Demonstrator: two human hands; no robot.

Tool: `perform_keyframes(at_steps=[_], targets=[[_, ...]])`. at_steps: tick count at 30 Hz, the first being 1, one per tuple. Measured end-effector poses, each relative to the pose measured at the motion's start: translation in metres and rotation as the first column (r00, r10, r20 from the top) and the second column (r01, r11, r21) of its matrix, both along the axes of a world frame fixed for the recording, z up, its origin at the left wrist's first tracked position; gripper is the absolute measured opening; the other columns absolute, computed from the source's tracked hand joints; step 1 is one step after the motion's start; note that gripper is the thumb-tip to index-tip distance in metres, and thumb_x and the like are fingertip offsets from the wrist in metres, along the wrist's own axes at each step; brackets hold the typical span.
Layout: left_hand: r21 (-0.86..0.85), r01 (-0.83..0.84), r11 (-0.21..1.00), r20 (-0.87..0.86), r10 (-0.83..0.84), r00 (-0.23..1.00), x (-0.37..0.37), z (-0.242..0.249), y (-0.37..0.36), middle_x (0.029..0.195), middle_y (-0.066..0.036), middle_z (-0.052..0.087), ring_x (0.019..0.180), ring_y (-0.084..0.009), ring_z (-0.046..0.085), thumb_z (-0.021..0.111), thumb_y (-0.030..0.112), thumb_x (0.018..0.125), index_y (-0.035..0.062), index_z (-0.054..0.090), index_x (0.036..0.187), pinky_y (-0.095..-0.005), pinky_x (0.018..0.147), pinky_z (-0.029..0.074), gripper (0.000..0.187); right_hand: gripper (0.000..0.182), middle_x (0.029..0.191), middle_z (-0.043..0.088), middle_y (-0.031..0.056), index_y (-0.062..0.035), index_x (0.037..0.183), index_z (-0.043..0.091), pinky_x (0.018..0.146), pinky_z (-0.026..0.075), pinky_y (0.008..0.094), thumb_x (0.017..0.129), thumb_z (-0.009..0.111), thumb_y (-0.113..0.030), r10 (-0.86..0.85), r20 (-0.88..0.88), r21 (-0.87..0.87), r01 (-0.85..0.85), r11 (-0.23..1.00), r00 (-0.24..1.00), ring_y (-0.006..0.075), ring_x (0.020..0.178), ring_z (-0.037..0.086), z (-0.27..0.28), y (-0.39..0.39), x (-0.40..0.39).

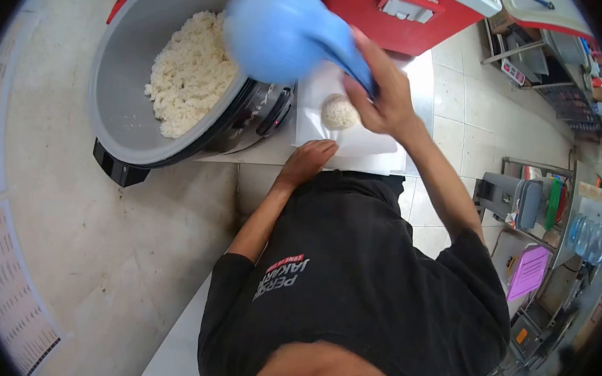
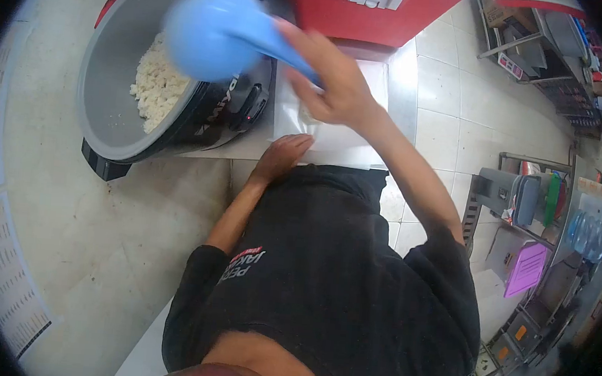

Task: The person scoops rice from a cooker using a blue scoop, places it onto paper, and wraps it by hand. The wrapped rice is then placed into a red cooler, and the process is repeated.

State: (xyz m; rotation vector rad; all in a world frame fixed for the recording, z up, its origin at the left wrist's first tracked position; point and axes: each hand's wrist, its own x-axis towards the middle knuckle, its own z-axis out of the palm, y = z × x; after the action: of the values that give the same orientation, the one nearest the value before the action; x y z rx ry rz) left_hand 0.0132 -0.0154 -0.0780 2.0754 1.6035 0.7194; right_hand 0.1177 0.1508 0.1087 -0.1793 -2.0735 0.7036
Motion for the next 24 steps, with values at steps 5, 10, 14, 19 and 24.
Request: perform_keyframes(at_steps=[5,10,14,19,24], targets=[[0.084,0.03,0.996,0.014,-0.031,0.999,0.006,-0.011,0.001,0.113,-0.014,0.06,0.11,-0.028,0.056,0.054,-0.004,0.073,0.0006,0.057,0.111,-0.0382,0.097,0.042,0.038,0.045,0.093,0.061,0.0153,-0.0036,0.126,0.049,0.068,0.051,0.0386,0.083,0.058,-0.012,0.131,0.304,0.192,-0.195,0.962,0.944,0.0334,0.079,0.062,0.094,-0.002,-0.073],[0.094,-0.096,0.991,-0.071,0.102,0.992,-0.005,-0.017,-0.01,0.114,-0.013,0.061,0.109,-0.0273,0.057,0.052,-0.004,0.074,0.0023,0.058,0.112,-0.0408,0.1,0.04,0.039,0.046,0.09,0.058,0.0163,0.0,0.122,0.049,0.068,0.05,0.0416,0.078,0.057,-0.01,0.161,0.028,0.516,-0.152,0.843,0.987,0.0369,0.078,0.06,0.077,0.01,-0.106],[0.05,-0.125,0.991,-0.043,0.127,0.991,-0.008,-0.014,-0.006,0.108,-0.015,0.064,0.104,-0.0294,0.059,0.052,-0.002,0.077,0.0021,0.061,0.108,-0.0426,0.097,0.042,0.033,0.03,0.097,0.063,0.0122,-0.0055,0.109,0.063,0.073,0.05,0.0352,0.083,0.066,-0.021,0.137,0.135,0.009,-0.14,0.99,0.981,0.028,0.082,0.062,0.019,0.021,-0.037],[-0.074,-0.327,0.942,0.177,0.335,0.925,-0.013,0.009,0.005,0.1,-0.017,0.066,0.092,-0.0326,0.065,0.054,0.003,0.085,0.0026,0.064,0.104,-0.0392,0.083,0.051,0.022,0.075,0.124,0.051,0.0183,-0.0023,0.127,0.049,0.102,0.04,0.0409,0.066,0.082,-0.033,0.245,0.807,-0.37,0.137,0.919,0.537,0.0328,0.118,0.049,-0.124,-0.006,0.1],[-0.005,-0.337,0.942,0.376,0.314,0.872,-0.017,0.012,0.015,0.094,-0.019,0.067,0.089,-0.0324,0.066,0.055,0.0,0.078,0.0003,0.065,0.102,-0.0363,0.079,0.051,0.026,0.039,0.115,0.059,0.0162,-0.0054,0.115,0.06,0.093,0.044,0.0406,0.078,0.068,-0.015,0.06,0.74,-0.314,0.265,0.912,0.67,0.0346,0.107,0.055,-0.182,-0.032,0.134]])
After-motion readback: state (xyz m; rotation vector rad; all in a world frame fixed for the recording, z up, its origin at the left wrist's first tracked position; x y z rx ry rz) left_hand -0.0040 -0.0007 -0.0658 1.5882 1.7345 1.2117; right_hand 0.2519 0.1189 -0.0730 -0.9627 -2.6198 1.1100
